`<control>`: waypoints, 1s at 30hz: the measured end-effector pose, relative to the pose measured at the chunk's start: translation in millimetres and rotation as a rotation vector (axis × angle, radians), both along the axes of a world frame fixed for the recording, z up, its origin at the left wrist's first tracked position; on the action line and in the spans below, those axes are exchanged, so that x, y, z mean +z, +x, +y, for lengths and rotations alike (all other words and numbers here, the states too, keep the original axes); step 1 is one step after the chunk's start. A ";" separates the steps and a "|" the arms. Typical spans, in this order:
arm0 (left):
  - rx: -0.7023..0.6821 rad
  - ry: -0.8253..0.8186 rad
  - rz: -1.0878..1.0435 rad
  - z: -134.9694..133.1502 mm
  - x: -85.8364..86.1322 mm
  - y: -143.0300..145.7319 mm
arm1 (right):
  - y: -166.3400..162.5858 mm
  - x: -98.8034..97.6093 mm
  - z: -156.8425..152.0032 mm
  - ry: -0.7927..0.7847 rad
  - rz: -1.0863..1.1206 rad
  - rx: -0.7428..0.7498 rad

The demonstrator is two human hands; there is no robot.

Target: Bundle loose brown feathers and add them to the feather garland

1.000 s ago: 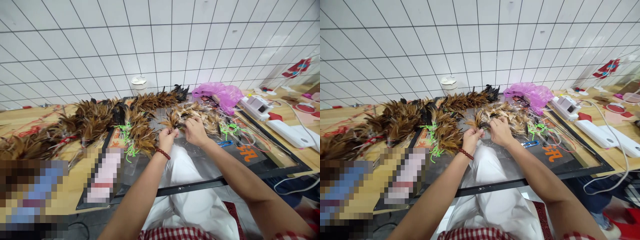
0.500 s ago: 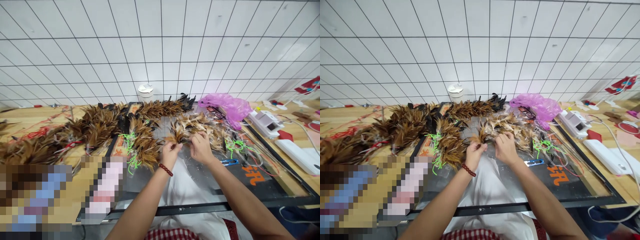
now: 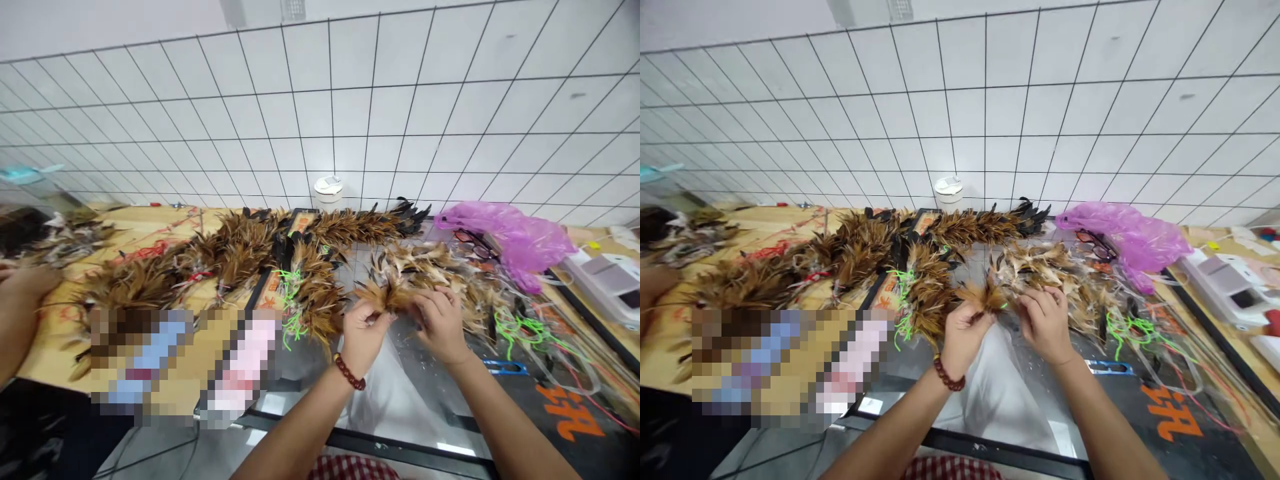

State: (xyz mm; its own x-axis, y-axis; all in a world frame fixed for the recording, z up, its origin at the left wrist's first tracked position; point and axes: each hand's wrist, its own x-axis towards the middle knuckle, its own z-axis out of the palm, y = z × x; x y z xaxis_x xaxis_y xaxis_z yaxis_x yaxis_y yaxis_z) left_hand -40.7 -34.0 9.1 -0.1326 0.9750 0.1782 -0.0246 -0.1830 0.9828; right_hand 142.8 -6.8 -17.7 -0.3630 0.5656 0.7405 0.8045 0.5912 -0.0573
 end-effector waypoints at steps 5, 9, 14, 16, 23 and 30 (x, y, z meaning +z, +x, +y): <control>0.082 0.086 0.099 9.0 66.4 -79.2 | -2.7 0.5 -0.4 0.020 0.026 -0.013; 0.399 0.123 0.324 48.3 77.4 -157.8 | -6.1 1.7 -1.7 0.035 0.023 0.009; 0.442 -0.102 0.807 81.0 51.7 -196.9 | -8.1 3.9 -3.5 0.037 0.001 0.035; 0.400 -0.131 0.897 87.3 43.1 -196.6 | -7.0 4.5 -3.6 0.043 -0.003 0.030; 0.296 -0.216 1.114 103.4 22.0 -191.1 | -3.4 6.7 -3.3 0.068 0.006 0.024; 0.230 -0.170 1.250 101.6 64.7 -193.3 | -2.8 10.1 -3.1 0.098 0.051 -0.011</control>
State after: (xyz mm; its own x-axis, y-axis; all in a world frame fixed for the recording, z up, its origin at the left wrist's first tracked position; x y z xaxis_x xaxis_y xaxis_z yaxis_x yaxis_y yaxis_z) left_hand -234.0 67.6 73.8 -0.1335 0.9747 0.1793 0.9428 0.0691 0.3261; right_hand 140.0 -9.9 -7.6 -0.3176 0.4932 0.8098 0.8088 0.5868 -0.0402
